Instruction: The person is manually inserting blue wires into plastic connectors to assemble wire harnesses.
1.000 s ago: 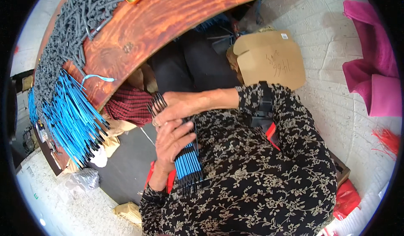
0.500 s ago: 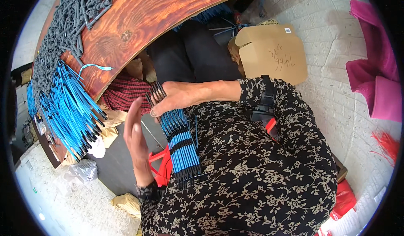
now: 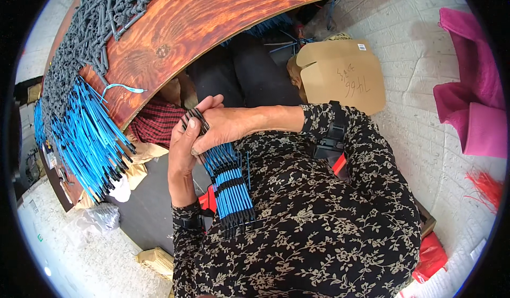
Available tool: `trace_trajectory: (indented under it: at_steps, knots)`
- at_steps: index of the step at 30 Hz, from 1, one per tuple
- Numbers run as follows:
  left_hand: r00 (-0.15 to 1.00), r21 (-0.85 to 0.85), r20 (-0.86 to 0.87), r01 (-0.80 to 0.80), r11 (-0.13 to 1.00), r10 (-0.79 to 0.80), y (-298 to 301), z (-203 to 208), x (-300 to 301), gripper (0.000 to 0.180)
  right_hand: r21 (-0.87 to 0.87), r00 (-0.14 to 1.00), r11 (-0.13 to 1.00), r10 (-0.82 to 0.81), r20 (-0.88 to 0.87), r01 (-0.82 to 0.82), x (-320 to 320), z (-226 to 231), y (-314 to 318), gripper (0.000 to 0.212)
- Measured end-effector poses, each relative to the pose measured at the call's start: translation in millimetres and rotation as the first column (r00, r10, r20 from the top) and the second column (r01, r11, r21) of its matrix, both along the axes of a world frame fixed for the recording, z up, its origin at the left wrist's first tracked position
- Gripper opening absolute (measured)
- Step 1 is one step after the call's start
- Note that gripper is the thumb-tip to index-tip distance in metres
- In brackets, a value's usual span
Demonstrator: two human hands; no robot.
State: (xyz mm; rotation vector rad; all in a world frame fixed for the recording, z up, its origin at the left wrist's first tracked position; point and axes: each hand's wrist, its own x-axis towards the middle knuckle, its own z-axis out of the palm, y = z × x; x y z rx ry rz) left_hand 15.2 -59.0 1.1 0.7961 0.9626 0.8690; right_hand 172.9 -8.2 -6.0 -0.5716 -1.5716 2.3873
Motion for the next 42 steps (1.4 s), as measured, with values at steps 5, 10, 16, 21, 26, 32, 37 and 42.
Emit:
trace_trajectory:
  at_steps: [5,10,16,21,26,32,37,42]
  knots:
    - [0.999,-0.007,0.041,-0.018,1.000,0.018,0.7,-1.5,1.5,0.056,-0.066,0.999,0.997,0.031,-0.021,-0.033,1.6,-8.0,0.4,0.026]
    - [0.999,-0.004,0.045,0.009,1.000,-0.009,3.1,-7.4,-2.1,0.057,-0.033,0.998,0.998,0.061,0.034,-0.060,3.1,-7.3,4.7,0.026]
    - [0.999,0.023,-0.023,0.048,0.999,-0.047,7.3,5.6,-4.1,0.059,0.073,0.999,0.997,0.022,0.049,-0.026,2.9,-1.7,5.6,0.027]
    - [0.984,0.078,-0.097,-0.144,0.987,0.151,-16.5,-17.6,-25.6,0.059,0.114,0.999,0.992,0.045,0.030,-0.048,8.1,-13.5,5.2,0.025]
    - [0.823,-0.131,-0.528,-0.322,0.938,0.209,-66.1,-50.5,-81.2,0.052,0.010,0.999,0.999,0.037,-0.014,-0.037,10.0,-8.7,1.2,0.027]
    - [0.943,-0.323,-0.249,-0.298,0.898,0.223,-68.0,-59.5,-38.1,0.033,0.063,0.998,0.997,0.046,0.044,-0.048,8.2,4.3,4.4,0.027]
    - [0.974,-0.356,-0.115,-0.223,0.907,0.194,-62.4,-63.2,-32.1,0.028,-0.087,1.000,0.996,0.016,0.001,-0.016,12.6,4.0,-1.4,0.027]
    - [0.965,-0.209,-0.259,-0.104,0.972,0.047,-64.0,-56.4,-36.5,0.029,-0.077,0.999,0.996,0.035,-0.004,-0.035,16.6,-1.2,-11.6,0.029]
